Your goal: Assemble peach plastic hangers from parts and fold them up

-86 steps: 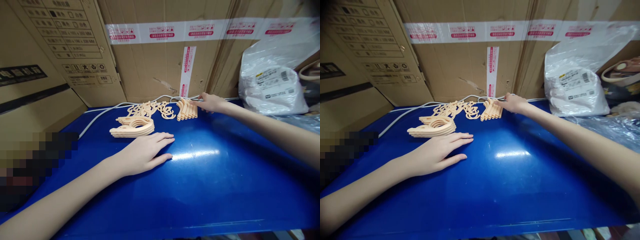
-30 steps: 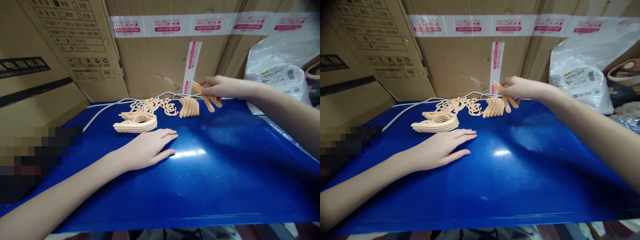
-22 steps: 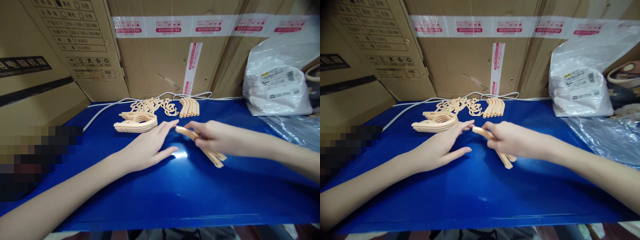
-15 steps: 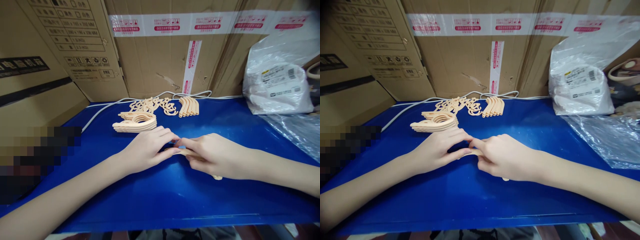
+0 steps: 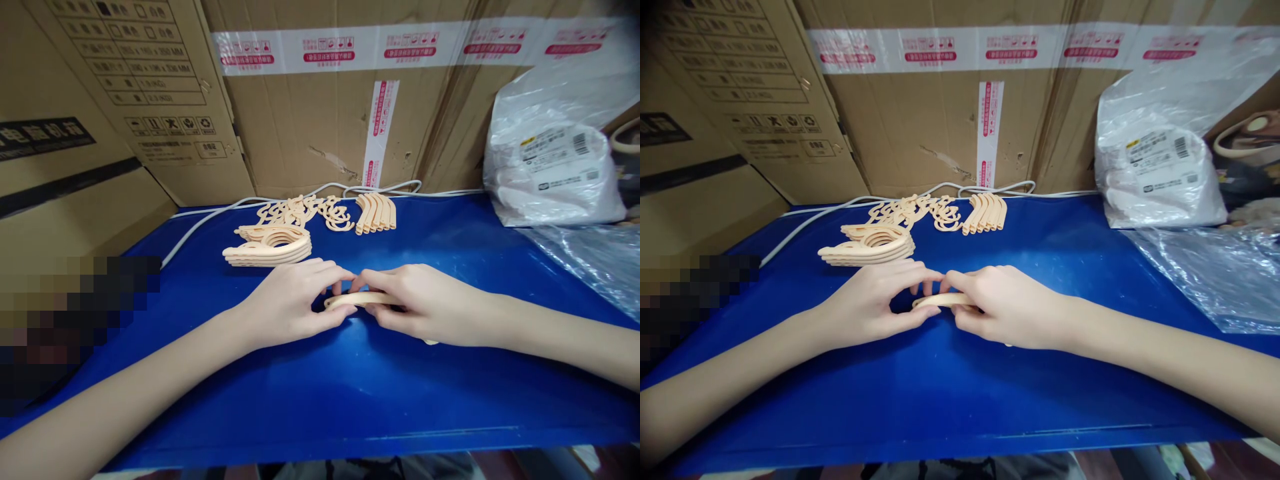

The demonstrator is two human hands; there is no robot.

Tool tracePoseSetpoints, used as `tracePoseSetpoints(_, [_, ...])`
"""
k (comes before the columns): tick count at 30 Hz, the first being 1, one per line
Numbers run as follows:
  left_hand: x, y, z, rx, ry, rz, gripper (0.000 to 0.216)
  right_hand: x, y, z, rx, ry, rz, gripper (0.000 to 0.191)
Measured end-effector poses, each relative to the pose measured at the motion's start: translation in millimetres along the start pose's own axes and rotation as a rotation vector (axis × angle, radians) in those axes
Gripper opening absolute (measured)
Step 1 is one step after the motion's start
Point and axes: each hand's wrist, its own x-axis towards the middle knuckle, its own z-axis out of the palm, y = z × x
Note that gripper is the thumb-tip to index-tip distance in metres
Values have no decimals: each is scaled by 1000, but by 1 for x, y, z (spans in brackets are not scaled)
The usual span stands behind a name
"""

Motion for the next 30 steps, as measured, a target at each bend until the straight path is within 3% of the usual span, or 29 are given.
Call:
tracePoseSetpoints(9, [-1, 0, 1, 16, 32, -33, 20, 1, 11, -2, -36, 36, -8, 15])
tracePoseSetpoints(30, [-1, 1, 0, -3, -57, -22, 24, 1, 18, -6, -151, 56, -53, 23])
